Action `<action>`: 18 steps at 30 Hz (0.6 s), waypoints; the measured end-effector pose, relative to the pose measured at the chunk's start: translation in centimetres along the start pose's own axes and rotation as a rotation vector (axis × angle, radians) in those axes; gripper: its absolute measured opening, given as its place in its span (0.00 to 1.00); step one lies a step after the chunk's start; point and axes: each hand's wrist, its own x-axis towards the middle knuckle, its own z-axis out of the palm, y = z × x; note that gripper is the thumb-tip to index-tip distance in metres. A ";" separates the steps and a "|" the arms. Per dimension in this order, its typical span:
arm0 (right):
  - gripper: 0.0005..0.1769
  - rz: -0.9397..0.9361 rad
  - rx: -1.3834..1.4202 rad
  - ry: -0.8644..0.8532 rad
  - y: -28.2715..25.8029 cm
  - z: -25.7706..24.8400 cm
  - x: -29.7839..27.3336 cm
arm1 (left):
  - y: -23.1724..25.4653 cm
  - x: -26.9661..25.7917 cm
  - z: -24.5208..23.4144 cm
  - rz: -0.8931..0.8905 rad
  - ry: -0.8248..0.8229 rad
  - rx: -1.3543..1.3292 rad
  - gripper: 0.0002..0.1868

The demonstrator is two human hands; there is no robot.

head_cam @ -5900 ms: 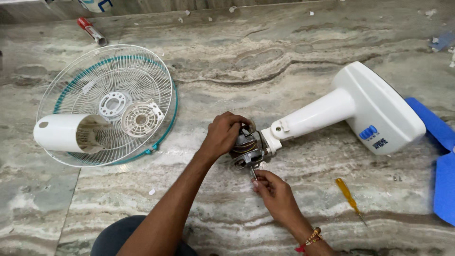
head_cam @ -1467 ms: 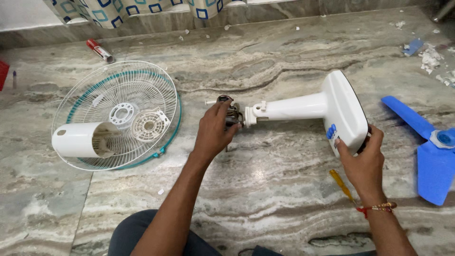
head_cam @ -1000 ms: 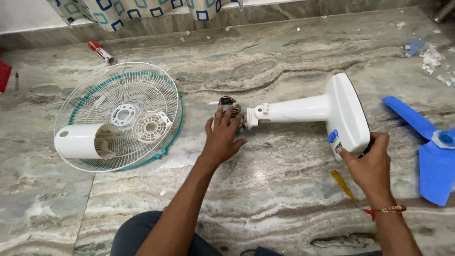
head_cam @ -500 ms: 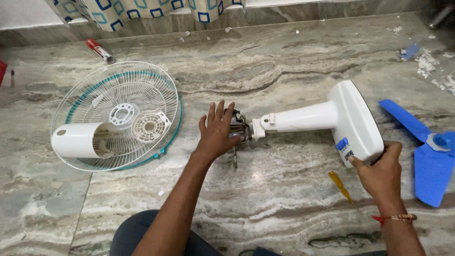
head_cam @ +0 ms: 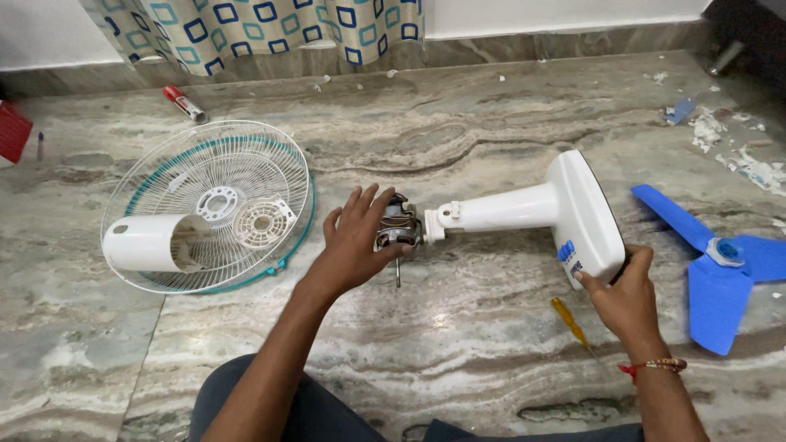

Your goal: The person disassembles a white Supreme brand fan using a yellow screwdriver. They remove the front grille, unscrew the motor housing, and separate the motor from the fan body, leaving the components on the floor.

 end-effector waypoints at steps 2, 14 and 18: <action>0.44 0.034 -0.026 -0.012 0.1 0.0 0.1 | 0.2 -0.9 0.1 -0.020 -0.019 -0.028 0.51; 0.45 0.091 0.046 -0.064 -0.8 0.1 0.5 | -2.7 -0.1 3.6 -0.169 0.024 -0.031 0.48; 0.44 0.103 0.046 -0.056 -1.2 0.2 0.4 | -2.4 0.3 3.8 -0.266 0.096 -0.036 0.41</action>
